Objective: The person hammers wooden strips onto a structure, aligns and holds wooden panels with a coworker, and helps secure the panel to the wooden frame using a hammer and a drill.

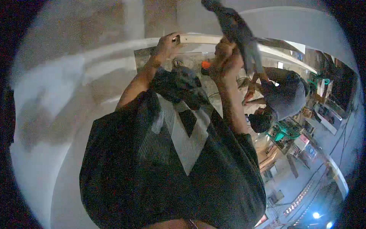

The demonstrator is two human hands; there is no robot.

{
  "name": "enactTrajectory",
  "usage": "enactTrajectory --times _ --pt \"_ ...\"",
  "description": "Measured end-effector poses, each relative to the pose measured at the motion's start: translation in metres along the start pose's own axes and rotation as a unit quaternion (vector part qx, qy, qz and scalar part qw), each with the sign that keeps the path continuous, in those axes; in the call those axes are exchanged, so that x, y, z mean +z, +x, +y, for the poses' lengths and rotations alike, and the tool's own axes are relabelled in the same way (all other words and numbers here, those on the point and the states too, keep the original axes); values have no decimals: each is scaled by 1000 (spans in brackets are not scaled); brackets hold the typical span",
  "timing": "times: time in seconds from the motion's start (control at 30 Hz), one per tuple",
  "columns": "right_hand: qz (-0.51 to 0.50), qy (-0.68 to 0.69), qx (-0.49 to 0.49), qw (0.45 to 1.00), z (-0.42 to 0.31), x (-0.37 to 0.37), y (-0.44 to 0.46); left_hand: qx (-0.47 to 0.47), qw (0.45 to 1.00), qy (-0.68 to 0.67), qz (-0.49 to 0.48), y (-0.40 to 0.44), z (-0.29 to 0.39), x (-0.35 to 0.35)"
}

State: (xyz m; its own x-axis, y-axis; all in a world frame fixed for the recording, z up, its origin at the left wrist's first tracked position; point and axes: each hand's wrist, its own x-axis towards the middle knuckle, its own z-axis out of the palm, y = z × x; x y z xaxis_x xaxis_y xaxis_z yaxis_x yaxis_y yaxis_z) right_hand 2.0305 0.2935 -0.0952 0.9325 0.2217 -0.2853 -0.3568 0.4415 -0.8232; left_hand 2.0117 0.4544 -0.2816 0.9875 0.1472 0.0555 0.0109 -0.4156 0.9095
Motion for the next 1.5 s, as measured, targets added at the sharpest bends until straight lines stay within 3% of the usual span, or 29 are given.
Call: enactTrajectory --times 0.07,0.1,0.13,0.2,0.23,0.33,0.37,0.4,0.5,0.53,0.57,0.6,0.63,0.67,0.7,0.73,0.8,0.83,0.97,1.03,1.1,1.17,1.23,1.33,1.5 --pt "27 79 -49 995 9 7 -11 19 1000 17 14 0 -12 7" --pt "-22 -334 -129 933 29 -16 -3 17 1000 -3 12 1 -11 5" --pt "-66 -686 -187 700 59 -52 9 17 1000 -24 9 1 -8 5" --pt "-56 -749 -70 656 107 -93 28 13 999 -41 4 1 -25 25" --pt "-26 -725 -56 686 94 -70 22 7 999 -49 2 7 -35 25" --pt "-39 -711 -67 699 60 -43 25 -21 999 -19 23 6 -10 13" --pt "5 -742 -90 664 51 -31 23 7 999 42 -1 7 -11 7" --pt "5 -640 -205 740 68 -65 49 13 999 45 3 14 -12 0" --pt "7 -607 -248 755 4 -5 17 14 1000 2 28 4 -20 15" --pt "-22 -353 -190 916 -6 -6 18 17 999 3 28 7 -17 10" --pt "-49 -68 -110 990 -10 -8 19 16 1000 4 22 5 -14 6" --pt "-47 27 -79 995 -2 -12 14 12 1000 4 15 3 -10 3" --pt "-45 -82 -102 990 18 -25 13 12 1000 3 14 3 -9 1" --pt "-45 -503 -194 841 44 -50 19 -11 1000 -14 5 5 -8 0" --pt "-52 -759 -195 619 81 -84 34 -33 999 -33 -6 5 -7 1" --pt "-56 -831 -134 537 113 -107 43 -30 999 -35 -7 3 -7 5" --pt "-51 -814 -108 569 94 -98 44 -75 997 -24 -18 4 -19 11" --pt "-38 -791 -70 607 88 -86 44 -2 1000 25 10 3 -27 14" --pt "10 -723 -97 684 71 -95 42 15 999 11 -42 20 -19 5" --pt "105 -536 -149 825 82 -122 5 50 998 -12 29 7 -21 10" --pt "160 -611 -174 756 84 -139 -21 26 999 -34 8 17 -15 8" --pt "213 -623 -96 747 113 -174 -47 -42 997 -51 31 25 -16 6" --pt "234 -569 -38 788 132 -197 -81 -45 998 -32 35 35 -23 10" --pt "364 -448 180 796 183 -240 -128 -58 998 -11 36 43 -33 7" --pt "383 -344 275 812 236 -269 -166 -28 998 -60 9 68 -70 10"
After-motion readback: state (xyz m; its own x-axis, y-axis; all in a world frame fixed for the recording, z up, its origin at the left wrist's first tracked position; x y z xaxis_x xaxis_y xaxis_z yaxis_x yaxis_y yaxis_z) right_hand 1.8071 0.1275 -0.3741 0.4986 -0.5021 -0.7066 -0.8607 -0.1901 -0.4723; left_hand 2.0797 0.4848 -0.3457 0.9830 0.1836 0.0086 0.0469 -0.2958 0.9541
